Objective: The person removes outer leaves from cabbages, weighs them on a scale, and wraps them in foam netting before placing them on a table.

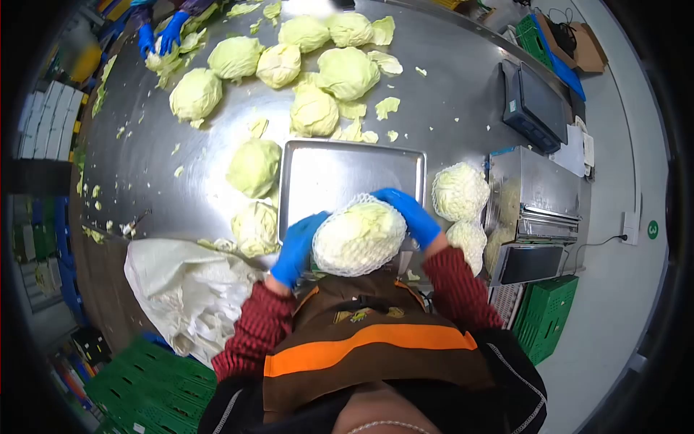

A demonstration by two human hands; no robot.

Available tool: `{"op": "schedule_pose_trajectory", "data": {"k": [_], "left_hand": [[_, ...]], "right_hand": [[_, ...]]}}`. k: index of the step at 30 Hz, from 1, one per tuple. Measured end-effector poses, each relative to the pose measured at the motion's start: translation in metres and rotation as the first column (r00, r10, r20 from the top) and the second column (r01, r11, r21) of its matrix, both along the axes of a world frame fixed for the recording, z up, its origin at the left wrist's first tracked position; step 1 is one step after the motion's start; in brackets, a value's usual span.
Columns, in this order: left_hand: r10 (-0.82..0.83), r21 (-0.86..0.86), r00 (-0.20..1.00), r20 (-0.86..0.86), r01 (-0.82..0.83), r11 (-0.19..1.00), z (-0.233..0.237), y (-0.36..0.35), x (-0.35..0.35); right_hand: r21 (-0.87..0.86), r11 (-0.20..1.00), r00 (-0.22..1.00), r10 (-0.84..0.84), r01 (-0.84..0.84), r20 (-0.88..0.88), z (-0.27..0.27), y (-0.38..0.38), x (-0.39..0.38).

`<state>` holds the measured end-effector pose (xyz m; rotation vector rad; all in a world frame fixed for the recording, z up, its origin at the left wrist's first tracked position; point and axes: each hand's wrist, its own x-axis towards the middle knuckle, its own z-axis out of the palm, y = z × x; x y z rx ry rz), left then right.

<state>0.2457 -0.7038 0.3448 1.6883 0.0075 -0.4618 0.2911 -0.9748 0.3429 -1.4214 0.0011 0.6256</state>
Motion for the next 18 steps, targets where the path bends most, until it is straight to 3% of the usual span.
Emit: {"op": "schedule_pose_trajectory", "data": {"k": [1, 2, 3, 4, 5, 6, 7, 8, 9, 10, 11, 13, 15, 16, 17, 18], "left_hand": [[0.196, -0.049, 0.961, -0.197, -0.209, 0.977, 0.0, -0.007, -0.01], [0.189, -0.048, 0.963, -0.191, -0.202, 0.978, 0.001, -0.018, -0.016], [0.355, -0.217, 0.872, -0.338, -0.439, 0.872, 0.004, -0.031, -0.022], [0.459, -0.33, 0.731, -0.504, -0.655, 0.68, 0.009, -0.043, -0.024], [0.452, -0.332, 0.738, -0.501, -0.647, 0.687, 0.013, -0.052, -0.015], [0.321, -0.414, 0.744, -0.587, -0.616, 0.67, 0.021, -0.061, 0.001], [0.174, -0.494, 0.738, -0.652, -0.587, 0.641, 0.03, -0.071, 0.017], [0.013, -0.543, 0.803, -0.596, -0.415, 0.73, 0.044, -0.081, 0.03], [-0.148, -0.579, 0.836, -0.528, -0.228, 0.783, 0.062, -0.09, 0.044], [-0.159, -0.563, 0.928, -0.338, -0.064, 0.824, 0.081, -0.102, 0.058], [-0.094, -0.52, 0.939, -0.331, -0.098, 0.848, 0.092, -0.11, 0.066], [-0.096, -0.536, 0.964, -0.249, -0.055, 0.842, 0.08, -0.115, 0.08], [-0.057, -0.513, 0.967, -0.249, -0.082, 0.854, 0.072, -0.111, 0.085], [-0.018, -0.485, 0.966, -0.259, -0.114, 0.867, 0.068, -0.106, 0.085], [0.021, -0.458, 0.962, -0.272, -0.149, 0.876, 0.064, -0.1, 0.084], [0.073, -0.45, 0.954, -0.29, -0.203, 0.87, 0.058, -0.093, 0.082]], "right_hand": [[-0.075, 0.997, 0.988, -0.001, 0.013, 0.153, 0.011, 0.001, -0.015], [-0.148, 0.988, 0.952, 0.011, 0.035, 0.304, 0.016, 0.003, -0.025], [-0.145, 0.989, 0.952, 0.004, 0.043, 0.307, 0.011, 0.005, -0.035], [0.014, 0.985, 0.961, -0.17, 0.171, 0.216, 0.0, 0.008, -0.046], [0.157, 0.938, 0.939, -0.328, 0.31, 0.104, -0.012, 0.007, -0.05], [-0.082, 0.933, 0.933, -0.34, 0.35, 0.114, -0.024, 0.0, -0.045], [-0.087, 0.925, 0.926, -0.359, 0.37, 0.121, -0.022, -0.01, -0.033], [0.197, 0.835, 0.857, -0.488, 0.514, -0.168, -0.016, -0.023, -0.015], [0.413, 0.63, 0.747, -0.478, 0.658, -0.462, -0.012, -0.037, 0.006], [0.404, 0.653, 0.768, -0.54, 0.641, -0.344, -0.01, -0.056, 0.027], [0.396, 0.678, 0.781, -0.585, 0.619, -0.22, -0.007, -0.078, 0.049], [0.363, 0.584, 0.683, -0.67, 0.727, -0.291, 0.015, -0.113, 0.085], [0.215, 0.61, 0.643, -0.752, 0.763, -0.146, -0.017, -0.167, 0.124], [-0.076, 0.651, 0.654, -0.757, 0.755, 0.014, -0.027, -0.19, 0.14], [-0.366, 0.597, 0.681, -0.713, 0.714, 0.166, -0.032, -0.202, 0.153], [-0.359, 0.603, 0.685, -0.708, 0.712, 0.171, -0.03, -0.198, 0.164]]}}
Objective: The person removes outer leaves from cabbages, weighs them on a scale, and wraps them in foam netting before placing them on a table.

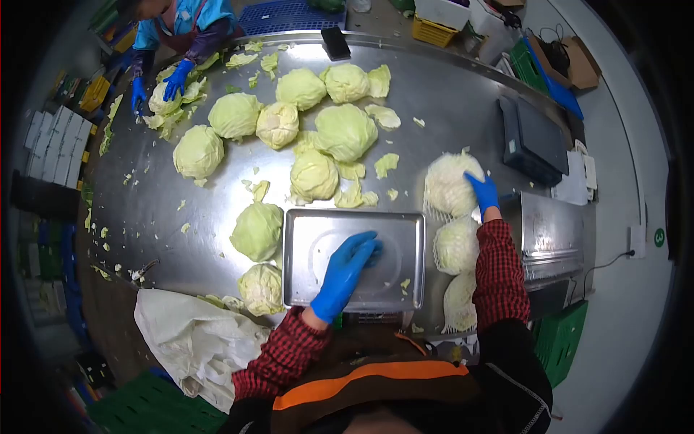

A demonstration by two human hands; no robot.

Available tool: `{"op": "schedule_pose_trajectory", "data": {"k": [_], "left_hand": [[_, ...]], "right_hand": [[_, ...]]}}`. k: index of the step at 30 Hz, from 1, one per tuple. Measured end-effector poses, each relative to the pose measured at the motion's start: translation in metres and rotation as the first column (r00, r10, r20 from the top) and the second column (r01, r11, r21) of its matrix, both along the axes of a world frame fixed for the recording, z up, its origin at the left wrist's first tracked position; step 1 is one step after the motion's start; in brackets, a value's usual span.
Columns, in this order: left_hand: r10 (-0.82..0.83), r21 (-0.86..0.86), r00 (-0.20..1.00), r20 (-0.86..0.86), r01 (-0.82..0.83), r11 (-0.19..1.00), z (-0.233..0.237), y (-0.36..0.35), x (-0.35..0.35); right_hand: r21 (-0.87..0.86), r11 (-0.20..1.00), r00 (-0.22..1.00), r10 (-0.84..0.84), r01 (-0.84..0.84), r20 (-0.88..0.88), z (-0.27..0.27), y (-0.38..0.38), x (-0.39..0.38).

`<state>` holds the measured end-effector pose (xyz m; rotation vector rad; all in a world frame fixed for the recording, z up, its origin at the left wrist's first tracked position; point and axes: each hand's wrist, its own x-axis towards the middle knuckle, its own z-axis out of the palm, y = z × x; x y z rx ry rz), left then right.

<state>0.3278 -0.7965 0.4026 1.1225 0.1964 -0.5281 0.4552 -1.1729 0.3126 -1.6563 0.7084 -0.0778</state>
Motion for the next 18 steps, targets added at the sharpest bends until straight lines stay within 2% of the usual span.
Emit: {"op": "schedule_pose_trajectory", "data": {"k": [1, 2, 3, 4, 5, 6, 8, 9, 11, 12, 13, 15, 16, 17, 18], "left_hand": [[0.009, 0.005, 1.0, 0.006, -0.009, 1.0, -0.007, 0.006, 0.0], [0.089, 0.05, 0.996, -0.025, -0.087, 0.995, -0.014, 0.013, -0.002], [0.169, 0.096, 0.984, -0.055, -0.164, 0.982, -0.021, 0.019, -0.002], [0.238, 0.106, 0.97, -0.047, -0.232, 0.967, -0.029, 0.022, -0.003], [0.247, 0.111, 0.968, -0.054, -0.24, 0.964, -0.029, 0.025, 0.0], [0.279, 0.095, 0.958, -0.063, -0.273, 0.957, -0.026, 0.027, 0.002], [0.329, 0.085, 0.942, -0.07, -0.323, 0.943, -0.015, 0.035, 0.003], [0.337, 0.089, 0.941, -0.042, -0.332, 0.939, -0.007, 0.045, 0.001], [0.391, 0.153, 0.92, 0.005, -0.387, 0.909, 0.006, 0.07, -0.009], [0.455, 0.191, 0.89, 0.028, -0.452, 0.872, 0.004, 0.087, -0.019], [0.519, 0.224, 0.853, 0.053, -0.517, 0.826, 0.0, 0.103, -0.03], [0.682, 0.317, 0.728, 0.068, -0.664, 0.677, -0.01, 0.135, -0.056], [0.741, 0.328, 0.669, 0.06, -0.714, 0.619, -0.012, 0.149, -0.07], [0.795, 0.336, 0.604, 0.051, -0.76, 0.556, -0.014, 0.16, -0.083], [0.83, 0.318, 0.553, 0.075, -0.802, 0.505, -0.015, 0.169, -0.097]], "right_hand": [[-0.61, 0.789, 0.989, -0.026, -0.069, -0.145, 0.006, 0.013, 0.009], [-0.946, 0.255, 0.961, -0.139, -0.199, -0.239, 0.006, 0.031, 0.016], [-0.92, 0.376, 0.99, 0.127, -0.108, -0.064, 0.006, 0.056, 0.03], [-0.86, 0.507, 0.923, 0.355, -0.059, 0.146, 0.003, 0.088, 0.046], [-0.88, 0.457, 0.841, 0.52, -0.129, 0.147, -0.008, 0.124, 0.062], [-0.899, 0.396, 0.729, 0.669, -0.187, 0.143, -0.02, 0.161, 0.076], [-0.98, 0.017, 0.59, 0.801, -0.196, -0.104, -0.001, 0.225, 0.095], [-0.981, 0.019, 0.577, 0.811, -0.194, -0.098, -0.017, 0.231, 0.113], [-0.958, -0.277, 0.547, 0.815, 0.078, -0.191, -0.062, 0.242, 0.149], [-0.975, -0.162, 0.463, 0.86, -0.15, -0.214, -0.048, 0.241, 0.152], [-0.977, -0.059, 0.443, 0.884, -0.203, -0.146, -0.04, 0.24, 0.154], [-0.865, 0.337, 0.536, 0.839, -0.371, 0.097, -0.038, 0.239, 0.153], [-0.79, 0.436, 0.572, 0.809, -0.431, 0.134, -0.035, 0.236, 0.156], [-0.698, 0.551, 0.635, 0.752, -0.458, 0.177, -0.033, 0.231, 0.155], [-0.389, 0.744, 0.681, 0.662, -0.544, 0.313, -0.041, 0.226, 0.156]]}}
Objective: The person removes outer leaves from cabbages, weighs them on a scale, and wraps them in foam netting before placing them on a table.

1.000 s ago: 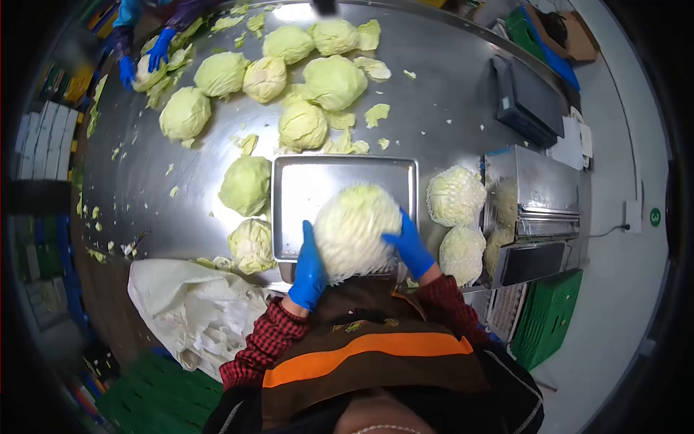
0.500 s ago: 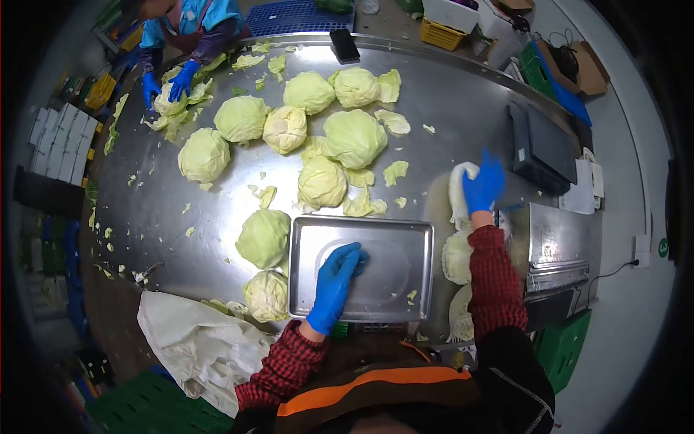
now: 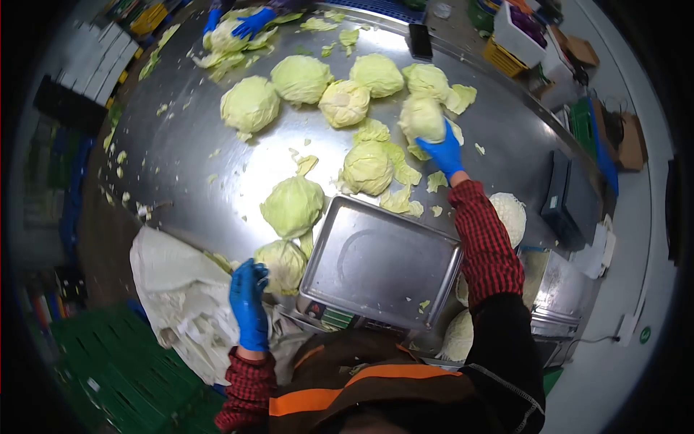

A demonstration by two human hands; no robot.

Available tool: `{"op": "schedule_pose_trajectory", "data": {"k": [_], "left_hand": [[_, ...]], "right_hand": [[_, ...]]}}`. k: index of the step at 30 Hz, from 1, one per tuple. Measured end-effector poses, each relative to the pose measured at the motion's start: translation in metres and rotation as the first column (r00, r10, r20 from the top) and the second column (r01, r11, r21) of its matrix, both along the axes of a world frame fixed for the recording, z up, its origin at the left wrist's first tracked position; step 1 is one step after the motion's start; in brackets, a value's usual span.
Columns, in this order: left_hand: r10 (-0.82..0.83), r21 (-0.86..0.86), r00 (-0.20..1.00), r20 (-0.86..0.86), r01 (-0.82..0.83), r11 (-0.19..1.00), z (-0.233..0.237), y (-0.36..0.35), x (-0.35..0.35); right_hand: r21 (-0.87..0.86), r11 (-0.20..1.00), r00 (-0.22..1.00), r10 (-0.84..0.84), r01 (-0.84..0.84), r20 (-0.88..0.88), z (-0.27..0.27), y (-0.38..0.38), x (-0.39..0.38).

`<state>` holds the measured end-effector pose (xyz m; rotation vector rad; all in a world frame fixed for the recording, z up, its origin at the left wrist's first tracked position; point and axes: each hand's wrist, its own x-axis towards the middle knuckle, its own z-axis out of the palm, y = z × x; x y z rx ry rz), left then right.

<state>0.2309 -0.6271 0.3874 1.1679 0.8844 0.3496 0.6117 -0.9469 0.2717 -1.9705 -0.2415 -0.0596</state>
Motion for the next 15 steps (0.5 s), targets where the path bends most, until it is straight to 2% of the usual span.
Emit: {"op": "schedule_pose_trajectory", "data": {"k": [1, 2, 3, 4, 5, 6, 7, 8, 9, 10, 11, 12, 13, 15], "left_hand": [[0.067, 0.01, 0.997, 0.024, -0.067, 0.998, -0.001, 0.008, -0.017], [0.1, 0.054, 0.994, 0.033, -0.101, 0.993, -0.002, 0.017, -0.034], [0.169, 0.09, 0.985, 0.024, -0.171, 0.981, 0.002, 0.026, -0.048], [0.202, 0.21, 0.979, 0.017, -0.201, 0.957, -0.007, 0.048, -0.071], [0.255, 0.291, 0.965, 0.066, -0.263, 0.92, -0.007, 0.07, -0.095], [0.36, 0.357, 0.923, 0.134, -0.383, 0.852, 0.004, 0.085, -0.114], [0.457, 0.409, 0.874, 0.163, -0.482, 0.775, 0.007, 0.105, -0.141], [0.632, 0.36, 0.748, 0.203, -0.657, 0.662, 0.002, 0.124, -0.161], [0.676, 0.405, 0.72, 0.158, -0.671, 0.621, -0.012, 0.151, -0.182], [0.719, 0.449, 0.686, 0.114, -0.681, 0.578, -0.028, 0.171, -0.207], [0.699, 0.494, 0.707, 0.104, -0.647, 0.581, -0.043, 0.179, -0.216], [0.647, 0.472, 0.754, 0.117, -0.615, 0.632, -0.062, 0.182, -0.222], [0.625, 0.416, 0.779, 0.053, -0.586, 0.695, -0.082, 0.182, -0.225], [0.505, 0.333, 0.859, -0.085, -0.453, 0.827, -0.112, 0.176, -0.219]], "right_hand": [[0.154, 0.987, 0.993, -0.032, 0.049, -0.116, 0.011, -0.002, -0.004], [0.338, 0.912, 0.856, -0.027, 0.232, -0.517, 0.024, -0.013, -0.016], [0.453, 0.833, 0.831, -0.013, 0.317, -0.556, 0.016, -0.026, -0.031], [0.617, 0.76, 0.857, 0.168, 0.202, -0.487, 0.0, -0.047, -0.04], [0.395, 0.918, 0.958, 0.147, -0.039, -0.247, 0.016, -0.049, -0.065], [0.806, 0.59, 0.796, 0.467, 0.043, -0.384, 0.048, -0.038, -0.08], [0.88, 0.442, 0.654, 0.615, 0.176, -0.44, 0.068, -0.039, -0.101], [0.937, 0.345, 0.586, 0.747, 0.061, -0.313, 0.067, -0.048, -0.115], [0.75, 0.538, 0.673, 0.393, 0.384, -0.627, 0.063, -0.034, -0.119], [0.913, 0.386, 0.585, 0.714, 0.13, -0.385, 0.085, -0.036, -0.161], [0.812, 0.558, 0.645, 0.559, 0.173, -0.521, 0.085, -0.028, -0.18], [0.671, 0.723, 0.675, 0.415, 0.162, -0.61, 0.069, -0.029, -0.192], [0.725, 0.638, 0.559, 0.512, 0.262, -0.652, 0.06, -0.031, -0.209], [0.52, 0.854, 0.695, 0.367, 0.01, -0.618, -0.023, -0.069, -0.214]]}}
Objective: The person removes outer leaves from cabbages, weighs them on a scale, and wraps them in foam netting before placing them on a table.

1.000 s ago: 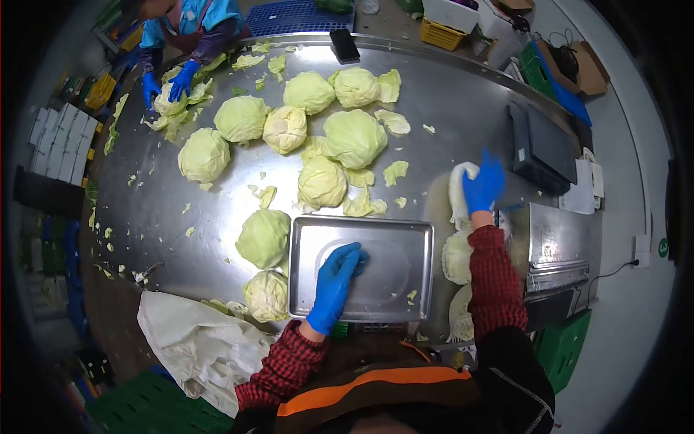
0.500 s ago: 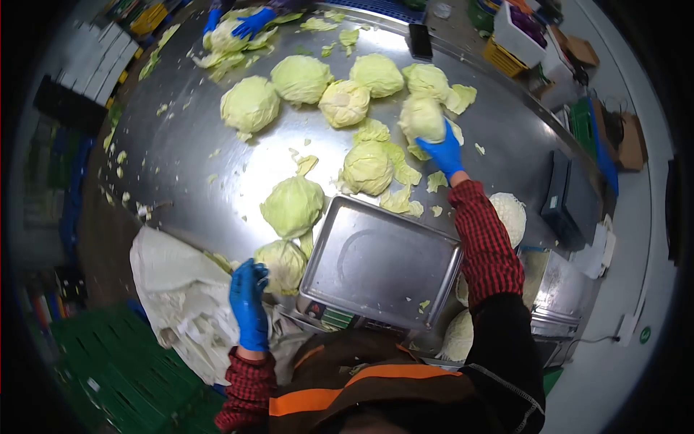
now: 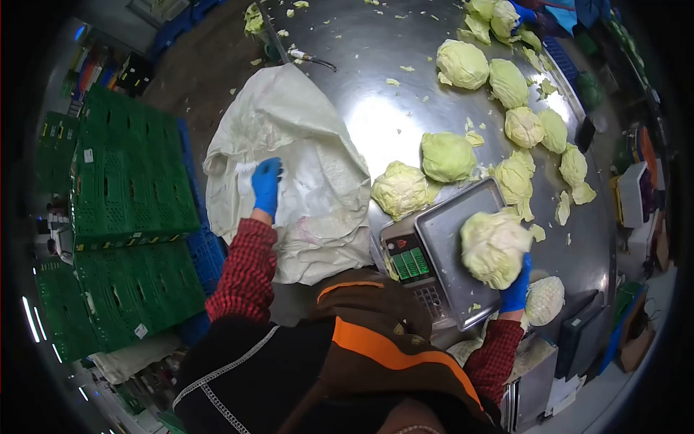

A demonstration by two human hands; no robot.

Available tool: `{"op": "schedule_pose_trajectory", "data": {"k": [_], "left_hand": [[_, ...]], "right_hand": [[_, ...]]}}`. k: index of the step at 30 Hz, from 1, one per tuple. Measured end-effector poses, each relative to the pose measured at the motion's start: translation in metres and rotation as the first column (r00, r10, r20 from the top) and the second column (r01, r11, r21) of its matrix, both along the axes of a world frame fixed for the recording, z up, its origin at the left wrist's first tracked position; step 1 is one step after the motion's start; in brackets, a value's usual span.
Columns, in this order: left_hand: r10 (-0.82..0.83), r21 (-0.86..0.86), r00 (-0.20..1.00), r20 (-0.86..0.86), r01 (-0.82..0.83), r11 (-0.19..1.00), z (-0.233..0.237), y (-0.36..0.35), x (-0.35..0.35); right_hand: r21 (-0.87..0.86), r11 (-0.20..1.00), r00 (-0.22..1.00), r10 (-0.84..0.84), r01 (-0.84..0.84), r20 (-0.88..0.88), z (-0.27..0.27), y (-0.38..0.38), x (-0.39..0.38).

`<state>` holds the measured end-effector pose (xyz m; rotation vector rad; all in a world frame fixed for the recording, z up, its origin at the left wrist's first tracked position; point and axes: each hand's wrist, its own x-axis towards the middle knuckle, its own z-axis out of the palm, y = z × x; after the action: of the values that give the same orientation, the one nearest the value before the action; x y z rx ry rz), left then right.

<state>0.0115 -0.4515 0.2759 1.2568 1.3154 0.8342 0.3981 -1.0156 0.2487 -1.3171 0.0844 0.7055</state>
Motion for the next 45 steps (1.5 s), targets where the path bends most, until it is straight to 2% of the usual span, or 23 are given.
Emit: {"op": "schedule_pose_trajectory", "data": {"k": [1, 3, 4, 5, 6, 7, 10, 11, 12, 14, 18, 23, 24, 27, 30, 31, 36, 38, 39, 41, 42, 43, 45], "left_hand": [[-0.043, -0.036, 0.999, -0.02, 0.042, 0.998, -0.008, -0.007, 0.003], [-0.077, -0.037, 0.992, -0.096, 0.073, 0.997, -0.035, -0.005, 0.005], [-0.097, -0.006, 0.986, -0.134, 0.097, 0.995, -0.045, -0.002, 0.01], [-0.103, -0.013, 0.987, -0.124, 0.102, 0.995, -0.058, 0.004, 0.02], [-0.103, 0.148, 0.977, -0.186, 0.132, 0.98, -0.065, 0.007, 0.036], [-0.091, 0.302, 0.965, -0.246, 0.166, 0.939, -0.071, 0.011, 0.048], [-0.149, 0.217, 0.958, -0.246, 0.204, 0.955, -0.084, 0.019, 0.061], [-0.14, 0.051, 0.987, -0.085, 0.144, 0.988, -0.101, 0.026, 0.055], [-0.137, 0.05, 0.988, -0.077, 0.141, 0.989, -0.09, 0.019, 0.05], [0.117, -0.295, 0.933, 0.339, -0.012, 0.955, -0.042, -0.004, 0.027], [0.177, -0.355, 0.839, 0.514, 0.02, 0.935, 0.036, -0.027, -0.006], [-0.207, -0.15, 0.765, 0.609, 0.368, 0.918, 0.149, -0.095, 0.034], [-0.221, -0.151, 0.756, 0.617, 0.388, 0.909, 0.159, -0.106, 0.039], [-0.419, -0.111, 0.667, 0.616, 0.6, 0.793, 0.173, -0.128, 0.052], [-0.471, -0.145, 0.632, 0.615, 0.678, 0.721, 0.18, -0.137, 0.058], [-0.517, -0.103, 0.687, 0.511, 0.645, 0.757, 0.178, -0.142, 0.062], [-0.378, -0.195, 0.71, 0.594, 0.583, 0.789, 0.185, -0.156, 0.075], [-0.422, -0.22, 0.761, 0.493, 0.579, 0.785, 0.18, -0.149, 0.069], [-0.42, -0.214, 0.763, 0.491, 0.573, 0.791, 0.182, -0.152, 0.067], [-0.394, 0.138, 0.852, 0.345, 0.369, 0.919, 0.19, -0.162, 0.055], [-0.476, 0.205, 0.84, 0.259, 0.434, 0.877, 0.195, -0.164, 0.041], [-0.484, 0.213, 0.831, 0.275, 0.438, 0.873, 0.195, -0.163, 0.031], [-0.478, 0.221, 0.832, 0.282, 0.429, 0.876, 0.192, -0.155, 0.013]], "right_hand": [[-0.01, 1.0, 1.0, 0.008, -0.008, 0.008, 0.032, 0.013, -0.011], [-0.401, 0.914, 0.994, -0.095, 0.067, -0.052, 0.096, 0.033, -0.034], [-0.409, 0.91, 0.995, -0.095, 0.07, -0.041, 0.097, 0.024, -0.035], [-0.442, 0.879, 0.982, -0.132, 0.178, 0.132, 0.094, 0.006, -0.033], [-0.453, 0.843, 0.939, -0.16, 0.291, 0.304, 0.095, -0.004, -0.035], [-0.431, 0.838, 0.93, -0.218, 0.334, 0.296, 0.121, 0.015, -0.045], [-0.433, 0.878, 0.931, -0.039, 0.205, 0.364, 0.161, 0.061, -0.067], [-0.409, 0.898, 0.929, 0.003, 0.161, 0.371, 0.165, 0.077, -0.072], [-0.411, 0.903, 0.922, 0.05, 0.122, 0.384, 0.167, 0.091, -0.076], [-0.41, 0.911, 0.908, 0.146, 0.031, 0.394, 0.17, 0.123, -0.091], [-0.3, 0.904, 0.876, 0.39, -0.305, 0.283, 0.18, 0.209, -0.131], [-0.173, 0.79, 0.628, 0.581, -0.588, 0.518, 0.22, 0.302, -0.192], [-0.165, 0.792, 0.565, 0.549, -0.588, 0.616, 0.228, 0.311, -0.2], [-0.15, 0.791, 0.556, 0.537, -0.593, 0.634, 0.218, 0.315, -0.202], [-0.124, 0.824, 0.616, 0.504, -0.552, 0.605, 0.215, 0.301, -0.202], [-0.169, 0.805, 0.584, 0.54, -0.569, 0.606, 0.209, 0.298, -0.201], [-0.1, 0.847, 0.614, 0.454, -0.522, 0.646, 0.198, 0.296, -0.21], [-0.098, 0.845, 0.656, 0.476, -0.526, 0.586, 0.189, 0.304, -0.213], [-0.078, 0.814, 0.692, 0.535, -0.575, 0.485, 0.19, 0.308, -0.214], [0.034, 0.744, 0.646, 0.554, -0.667, 0.525, 0.185, 0.322, -0.223], [0.135, 0.659, 0.604, 0.562, -0.74, 0.565, 0.184, 0.33, -0.228], [0.293, 0.582, 0.643, 0.594, -0.759, 0.484, 0.188, 0.336, -0.237], [0.301, 0.523, 0.603, 0.673, -0.797, 0.428, 0.19, 0.346, -0.24]]}}
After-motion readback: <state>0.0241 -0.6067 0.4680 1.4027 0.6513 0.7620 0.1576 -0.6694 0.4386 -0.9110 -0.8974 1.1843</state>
